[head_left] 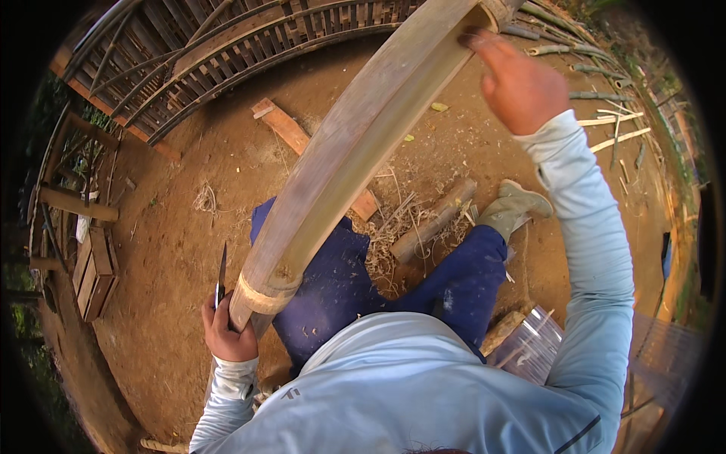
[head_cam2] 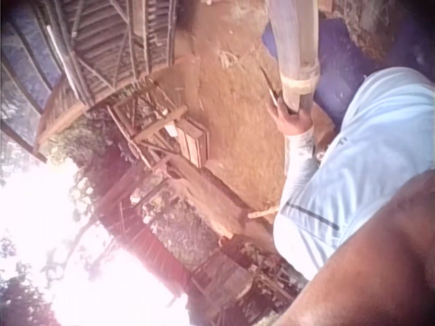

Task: The person uses a knife to scrape and smooth the inner surface of a long bamboo segment. They repeatedly rotate the bamboo, scrape along its length, and wipe the surface with their hand to remove debris.

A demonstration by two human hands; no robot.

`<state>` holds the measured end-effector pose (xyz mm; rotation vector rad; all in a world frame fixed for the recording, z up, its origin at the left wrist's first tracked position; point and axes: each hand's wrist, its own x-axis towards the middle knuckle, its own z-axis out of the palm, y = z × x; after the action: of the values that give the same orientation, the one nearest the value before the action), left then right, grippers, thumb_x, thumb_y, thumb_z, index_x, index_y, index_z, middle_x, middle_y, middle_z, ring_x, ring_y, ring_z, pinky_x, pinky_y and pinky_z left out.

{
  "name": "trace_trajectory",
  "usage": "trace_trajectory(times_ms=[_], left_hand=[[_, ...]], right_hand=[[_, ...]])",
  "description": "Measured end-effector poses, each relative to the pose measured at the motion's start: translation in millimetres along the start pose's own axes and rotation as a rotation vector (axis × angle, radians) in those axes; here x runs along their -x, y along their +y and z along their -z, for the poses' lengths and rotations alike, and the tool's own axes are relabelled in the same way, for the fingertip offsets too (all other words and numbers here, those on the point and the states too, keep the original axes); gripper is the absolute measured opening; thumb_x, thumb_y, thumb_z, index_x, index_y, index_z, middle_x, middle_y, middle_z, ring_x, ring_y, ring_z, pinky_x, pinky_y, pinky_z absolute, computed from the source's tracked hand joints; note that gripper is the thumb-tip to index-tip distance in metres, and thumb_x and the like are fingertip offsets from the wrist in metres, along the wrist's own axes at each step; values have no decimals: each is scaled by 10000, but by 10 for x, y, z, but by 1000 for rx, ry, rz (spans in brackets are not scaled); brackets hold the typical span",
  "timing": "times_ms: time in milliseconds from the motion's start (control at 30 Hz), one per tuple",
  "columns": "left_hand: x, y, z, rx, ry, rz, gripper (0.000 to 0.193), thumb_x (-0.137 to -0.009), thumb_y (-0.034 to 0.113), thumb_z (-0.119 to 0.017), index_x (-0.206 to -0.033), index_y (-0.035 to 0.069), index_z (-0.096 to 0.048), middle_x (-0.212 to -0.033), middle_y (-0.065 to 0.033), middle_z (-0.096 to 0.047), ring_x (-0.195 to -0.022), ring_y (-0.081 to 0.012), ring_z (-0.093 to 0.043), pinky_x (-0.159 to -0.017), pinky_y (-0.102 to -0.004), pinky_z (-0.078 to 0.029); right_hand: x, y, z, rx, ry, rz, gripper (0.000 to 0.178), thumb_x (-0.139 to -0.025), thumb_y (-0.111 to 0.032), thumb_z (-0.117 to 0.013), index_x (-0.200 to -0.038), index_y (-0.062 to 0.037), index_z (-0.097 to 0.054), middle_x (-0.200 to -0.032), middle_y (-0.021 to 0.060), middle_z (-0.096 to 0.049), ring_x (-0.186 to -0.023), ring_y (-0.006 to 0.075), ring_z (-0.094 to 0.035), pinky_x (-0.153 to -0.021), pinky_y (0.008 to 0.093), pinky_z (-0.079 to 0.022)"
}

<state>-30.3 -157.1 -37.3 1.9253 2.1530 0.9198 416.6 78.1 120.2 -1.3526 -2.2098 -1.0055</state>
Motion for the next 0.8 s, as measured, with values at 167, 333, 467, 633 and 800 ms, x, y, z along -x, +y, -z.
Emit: trace_trajectory(times_ms=[167,333,467,633,800], left_hand=[[14,-55,-18,-3,15,-3,422,-753,-8,-617,-1172,13,-663,-1183,-225,-596,-1082,-426,-618,-926,-442,-511],[-23,-64,-33,1,6,-45,409,-754,-13,-616,-1158,11,-667,-1161,-225,-602,-1061,-425,-620,-909,-443,-513],[24,-113,-39,-33,50,-76,399,-758,-9,-625,-1153,14,-673,-1144,-222,-607,-1055,-424,-621,-904,-441,-513],[20,-93,-53,-13,-13,-9,392,-770,-5,-626,-1159,17,-673,-1144,-215,-615,-1056,-419,-623,-909,-438,-510],[40,-134,-52,-46,14,-44,379,-777,-4,-638,-1153,21,-677,-1137,-214,-623,-1043,-414,-632,-891,-433,-516]], right_hand=[[271,-1080,102,-160,-272,138,425,-857,-100,-559,-1274,-20,-592,-1103,126,-672,-650,217,-691,-501,356,-550],[512,-1732,276,-509,-137,306,330,-838,-148,-572,-1144,-94,-684,-1205,77,-681,-610,153,-666,-481,298,-535],[235,-1106,58,-348,-171,154,354,-860,-69,-545,-1196,-83,-654,-1248,70,-674,-694,237,-720,-564,367,-593],[-51,-271,-63,-2,32,-55,302,-896,-69,-523,-1170,-68,-649,-1271,68,-663,-769,276,-726,-637,372,-601],[228,-1443,83,-168,-278,84,435,-920,-147,-535,-1257,121,-597,-774,145,-704,-599,207,-689,-479,360,-515]])
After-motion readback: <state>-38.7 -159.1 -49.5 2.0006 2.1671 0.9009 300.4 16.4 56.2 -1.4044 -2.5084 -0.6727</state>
